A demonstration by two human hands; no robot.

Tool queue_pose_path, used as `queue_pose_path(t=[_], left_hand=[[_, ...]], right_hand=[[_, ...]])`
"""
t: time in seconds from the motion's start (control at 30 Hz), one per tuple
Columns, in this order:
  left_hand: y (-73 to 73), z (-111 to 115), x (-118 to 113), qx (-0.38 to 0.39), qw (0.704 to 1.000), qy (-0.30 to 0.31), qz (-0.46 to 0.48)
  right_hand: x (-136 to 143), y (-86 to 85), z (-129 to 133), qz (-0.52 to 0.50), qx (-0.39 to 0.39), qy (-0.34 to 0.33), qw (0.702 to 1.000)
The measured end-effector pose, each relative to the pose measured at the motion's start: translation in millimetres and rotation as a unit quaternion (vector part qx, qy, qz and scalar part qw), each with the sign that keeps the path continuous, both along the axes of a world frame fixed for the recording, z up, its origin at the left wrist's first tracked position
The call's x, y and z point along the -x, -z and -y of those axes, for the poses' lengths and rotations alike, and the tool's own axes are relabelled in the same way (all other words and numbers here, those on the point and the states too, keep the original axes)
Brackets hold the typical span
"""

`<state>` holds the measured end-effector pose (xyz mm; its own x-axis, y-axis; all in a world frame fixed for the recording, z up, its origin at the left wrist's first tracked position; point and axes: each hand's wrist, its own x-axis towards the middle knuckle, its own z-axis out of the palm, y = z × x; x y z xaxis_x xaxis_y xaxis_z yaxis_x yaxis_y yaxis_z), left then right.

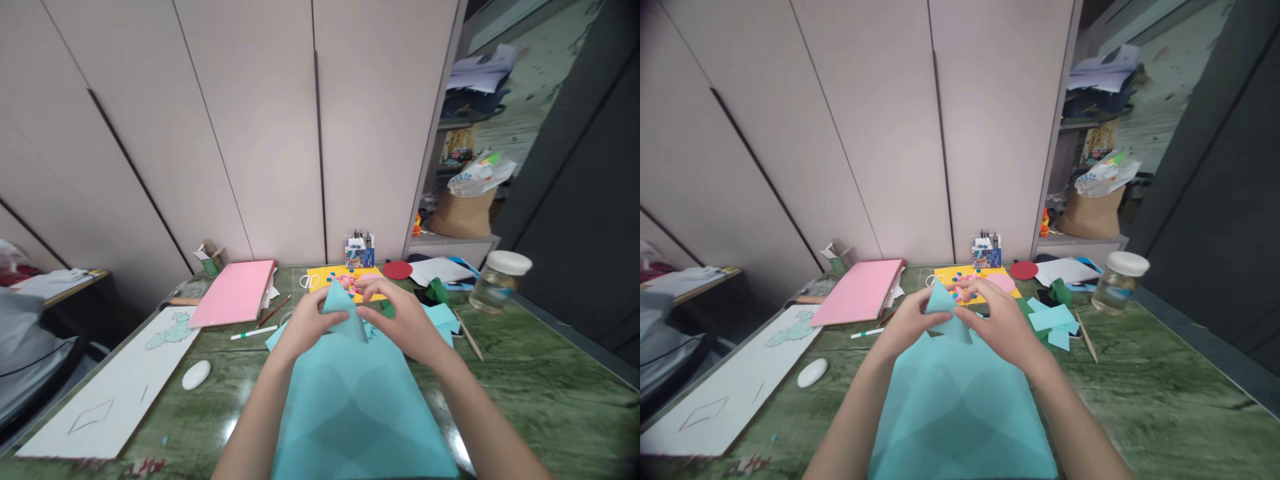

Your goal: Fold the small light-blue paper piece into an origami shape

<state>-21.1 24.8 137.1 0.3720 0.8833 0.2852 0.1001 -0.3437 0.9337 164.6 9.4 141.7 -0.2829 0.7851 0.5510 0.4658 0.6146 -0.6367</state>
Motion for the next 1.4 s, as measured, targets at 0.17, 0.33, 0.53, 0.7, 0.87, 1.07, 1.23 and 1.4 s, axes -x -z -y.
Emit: queue_pose_path(t=[0.17,0.33,0.53,0.7,0.87,1.07,1.23,1.4], left_hand=[[-2.9,6,-5,-0.009,0.999,-0.033,-0.007],[-4.7,10,-7,0.022,0.995,-0.066,0.068],[-10.1,20,-7,-0.012,0.999,-0.018,-0.033],[-6.6,18,-9,-0.024,0.995,-0.089,-0.035],[-7.4,20,-14,-0.018,0.979,-0.175,0.100],[-6.6,26,-16,-0.032,0.971,-0.198,0.133],[-8.0,30,-15,-0.039,0.969,-0.208,0.129],[-10.0,31,-15,-0.042,0.967,-0.215,0.130]], right_hand=[[2,2.9,-6,-0.087,0.135,-0.055,0.985],[2,0.5,-6,-0.148,0.175,-0.102,0.968],[6,-0.6,-1,-0.090,0.165,-0.131,0.973],[6,1.1,-3,-0.160,0.186,-0.077,0.966],[11,3.9,-2,-0.330,0.221,-0.061,0.916],[13,11.6,-2,-0.361,0.231,-0.061,0.901],[13,12.6,-1,-0.365,0.231,-0.055,0.900],[14,11.6,0,-0.372,0.231,-0.054,0.897]])
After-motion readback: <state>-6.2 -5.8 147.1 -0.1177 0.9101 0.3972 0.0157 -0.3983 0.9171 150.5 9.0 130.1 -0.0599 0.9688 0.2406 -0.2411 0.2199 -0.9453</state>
